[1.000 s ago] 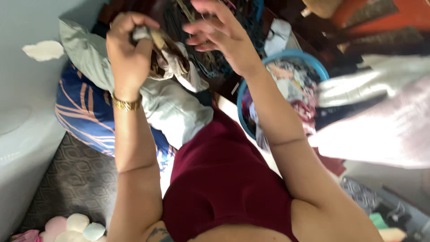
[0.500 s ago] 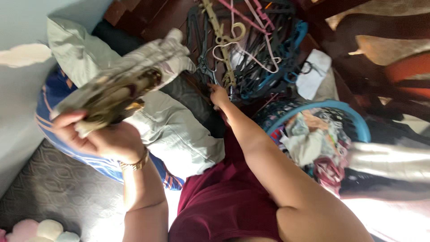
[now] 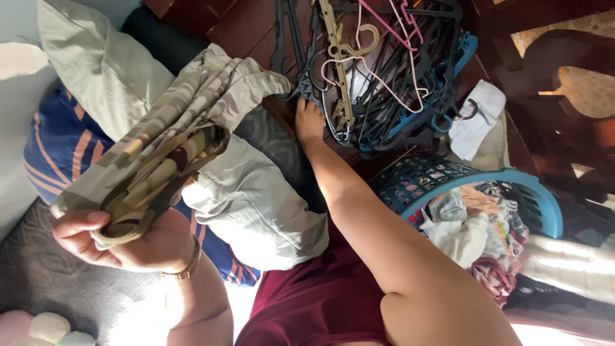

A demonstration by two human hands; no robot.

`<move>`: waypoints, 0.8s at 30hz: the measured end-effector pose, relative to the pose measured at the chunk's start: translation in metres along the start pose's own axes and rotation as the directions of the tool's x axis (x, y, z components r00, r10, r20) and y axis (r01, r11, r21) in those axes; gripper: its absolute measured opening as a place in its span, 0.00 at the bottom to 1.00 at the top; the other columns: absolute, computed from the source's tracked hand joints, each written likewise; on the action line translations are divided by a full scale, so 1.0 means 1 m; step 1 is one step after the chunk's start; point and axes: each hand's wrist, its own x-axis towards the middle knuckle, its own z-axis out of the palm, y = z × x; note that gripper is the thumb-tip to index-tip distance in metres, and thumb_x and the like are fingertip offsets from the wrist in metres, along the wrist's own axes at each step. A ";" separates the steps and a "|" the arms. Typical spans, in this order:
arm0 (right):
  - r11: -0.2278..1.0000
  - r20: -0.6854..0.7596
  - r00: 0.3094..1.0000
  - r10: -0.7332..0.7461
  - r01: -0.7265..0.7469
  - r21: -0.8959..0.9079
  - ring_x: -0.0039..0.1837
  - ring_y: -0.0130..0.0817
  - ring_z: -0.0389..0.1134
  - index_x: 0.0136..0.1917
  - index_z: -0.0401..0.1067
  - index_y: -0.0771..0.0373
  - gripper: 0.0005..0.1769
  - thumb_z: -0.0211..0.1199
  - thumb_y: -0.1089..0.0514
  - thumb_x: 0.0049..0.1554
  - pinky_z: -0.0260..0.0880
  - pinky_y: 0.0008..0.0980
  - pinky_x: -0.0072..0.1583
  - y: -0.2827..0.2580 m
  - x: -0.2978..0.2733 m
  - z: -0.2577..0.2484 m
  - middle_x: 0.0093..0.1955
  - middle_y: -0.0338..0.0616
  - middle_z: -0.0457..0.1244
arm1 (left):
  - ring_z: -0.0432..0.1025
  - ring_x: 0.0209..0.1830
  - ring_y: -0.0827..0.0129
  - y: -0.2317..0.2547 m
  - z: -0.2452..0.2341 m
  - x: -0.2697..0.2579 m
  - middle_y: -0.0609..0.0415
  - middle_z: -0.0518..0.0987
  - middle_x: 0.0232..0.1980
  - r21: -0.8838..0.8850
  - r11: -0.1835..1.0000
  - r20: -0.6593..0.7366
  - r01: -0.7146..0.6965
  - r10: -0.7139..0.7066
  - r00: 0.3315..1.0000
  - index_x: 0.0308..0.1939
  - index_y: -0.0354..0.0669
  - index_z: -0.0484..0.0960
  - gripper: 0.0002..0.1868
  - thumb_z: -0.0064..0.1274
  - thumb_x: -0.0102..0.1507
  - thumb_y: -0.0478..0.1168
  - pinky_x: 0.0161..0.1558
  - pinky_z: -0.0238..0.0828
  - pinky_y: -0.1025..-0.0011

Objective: The person sorts through a pile of laundry in a blue basket, picking up various garments including a white sweater, a pink towel, and a patterned shirt. They place each item onto a hanger and hang it on a nearby wooden rack. The person also uses a blue multi-clip hanger to hang several pairs of socks.

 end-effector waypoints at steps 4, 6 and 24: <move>0.997 0.048 0.998 0.052 -0.054 0.051 0.57 0.58 0.66 0.72 0.58 0.57 0.27 0.53 0.63 0.59 0.74 0.51 0.48 -0.002 0.002 -0.004 0.58 0.56 0.61 | 0.74 0.61 0.61 0.014 -0.022 -0.005 0.53 0.69 0.55 0.481 0.827 0.135 -0.292 0.259 0.956 0.55 0.37 0.69 0.10 0.46 0.77 0.41 0.62 0.78 0.59; 0.994 0.081 0.993 0.084 -0.088 0.057 0.57 0.58 0.66 0.72 0.57 0.56 0.28 0.54 0.63 0.59 0.74 0.53 0.48 -0.004 -0.001 -0.011 0.59 0.56 0.61 | 0.75 0.62 0.57 0.021 -0.044 -0.008 0.49 0.71 0.58 0.416 0.863 0.061 -0.288 0.289 0.955 0.60 0.37 0.69 0.15 0.45 0.75 0.45 0.63 0.79 0.57; 0.993 0.424 0.901 0.089 -0.113 0.032 0.58 0.55 0.71 0.60 0.72 0.55 0.21 0.55 0.56 0.54 0.71 0.51 0.55 0.075 -0.062 -0.292 0.56 0.53 0.69 | 0.77 0.60 0.48 0.121 -0.089 0.054 0.37 0.74 0.64 -0.166 0.979 -0.257 -0.122 0.076 0.963 0.66 0.31 0.66 0.29 0.50 0.69 0.48 0.64 0.79 0.49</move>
